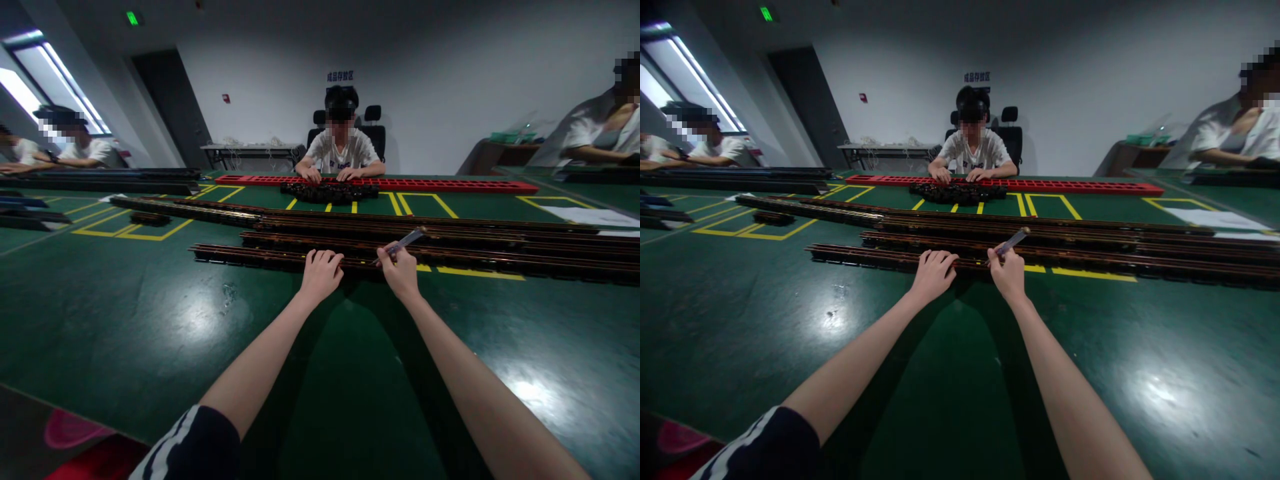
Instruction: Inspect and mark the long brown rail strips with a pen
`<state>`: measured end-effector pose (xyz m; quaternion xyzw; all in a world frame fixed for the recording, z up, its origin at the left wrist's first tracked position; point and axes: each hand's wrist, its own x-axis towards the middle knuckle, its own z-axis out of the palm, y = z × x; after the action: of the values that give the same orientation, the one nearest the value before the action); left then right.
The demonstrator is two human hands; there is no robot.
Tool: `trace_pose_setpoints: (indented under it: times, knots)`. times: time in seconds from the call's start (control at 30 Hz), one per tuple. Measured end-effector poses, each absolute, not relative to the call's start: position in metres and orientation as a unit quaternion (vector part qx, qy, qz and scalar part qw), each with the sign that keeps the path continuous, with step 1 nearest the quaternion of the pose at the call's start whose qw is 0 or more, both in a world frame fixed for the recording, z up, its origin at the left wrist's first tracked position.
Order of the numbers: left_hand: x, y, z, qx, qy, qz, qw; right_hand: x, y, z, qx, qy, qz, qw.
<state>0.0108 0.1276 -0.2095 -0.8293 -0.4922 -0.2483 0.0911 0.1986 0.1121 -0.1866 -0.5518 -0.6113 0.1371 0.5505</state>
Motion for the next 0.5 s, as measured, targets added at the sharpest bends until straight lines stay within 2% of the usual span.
trace_pose_setpoints:
  times: [0.5]
  knots:
    - [0.0105, 0.1282, -0.2097, -0.830, -0.491, -0.249, 0.089, 0.2055, 0.1175, -0.1947, -0.577, -0.581, 0.089, 0.567]
